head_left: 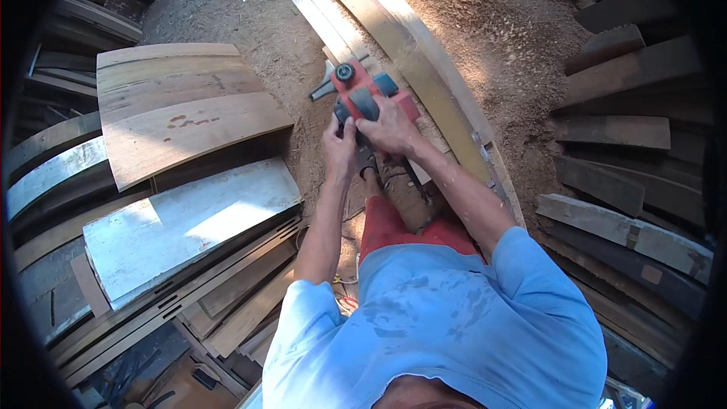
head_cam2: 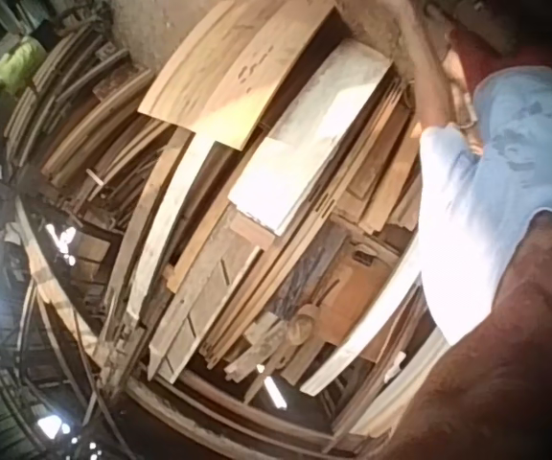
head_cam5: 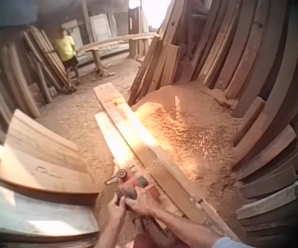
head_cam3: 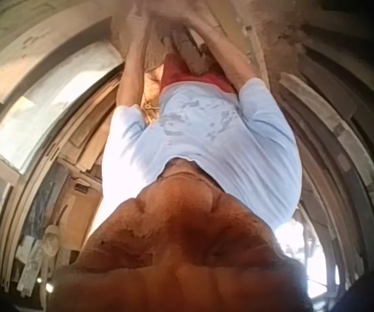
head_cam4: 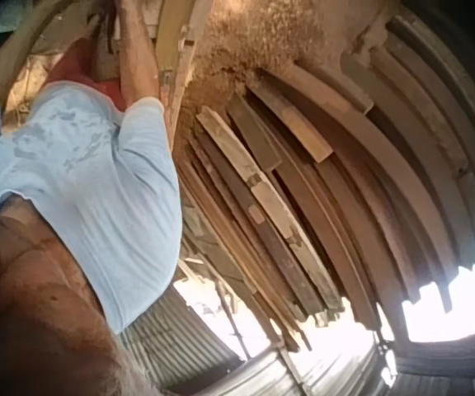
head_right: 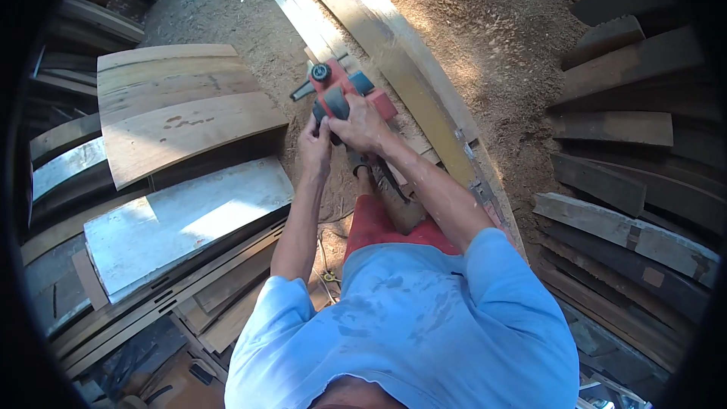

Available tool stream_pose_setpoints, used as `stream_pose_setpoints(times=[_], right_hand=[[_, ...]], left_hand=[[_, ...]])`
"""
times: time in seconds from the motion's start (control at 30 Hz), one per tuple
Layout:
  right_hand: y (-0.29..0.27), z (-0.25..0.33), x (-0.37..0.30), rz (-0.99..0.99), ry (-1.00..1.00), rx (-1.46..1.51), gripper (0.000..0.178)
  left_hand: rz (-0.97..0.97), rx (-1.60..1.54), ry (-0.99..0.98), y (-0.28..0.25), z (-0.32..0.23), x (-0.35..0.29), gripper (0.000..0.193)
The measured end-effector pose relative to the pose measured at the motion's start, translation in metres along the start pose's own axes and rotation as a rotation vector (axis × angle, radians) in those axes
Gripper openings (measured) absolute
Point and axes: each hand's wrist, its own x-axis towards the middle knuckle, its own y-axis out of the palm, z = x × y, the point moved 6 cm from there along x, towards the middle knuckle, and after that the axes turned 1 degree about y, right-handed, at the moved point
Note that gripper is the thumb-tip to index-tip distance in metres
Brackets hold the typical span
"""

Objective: The person sands a piece of wood using a power sander, moving it back and forth along the surface. They pick up and handle different wood planks, placing them on a worktable to continue the sanding process.

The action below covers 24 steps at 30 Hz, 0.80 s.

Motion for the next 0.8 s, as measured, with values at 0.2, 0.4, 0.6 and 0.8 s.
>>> stream_pose_setpoints(times=[0.2,0.4,0.6,0.8], right_hand=[[0.008,0.028,0.059,0.006,-0.025,0.017,0.039],[0.001,-0.003,-0.043,0.010,0.035,0.003,0.057],[-0.019,-0.072,-0.213,0.017,0.092,0.033,0.041],[-0.015,-0.048,-0.172,0.066,0.161,0.000,0.036]], left_hand=[[0.003,0.018,-0.032,-0.020,0.000,0.066,0.034],[-0.121,0.664,0.063,-0.013,0.029,-0.051,0.044],[-0.002,0.434,-0.155,0.035,0.040,-0.225,0.060],[-0.034,0.427,-0.101,0.027,0.041,-0.181,0.049]])
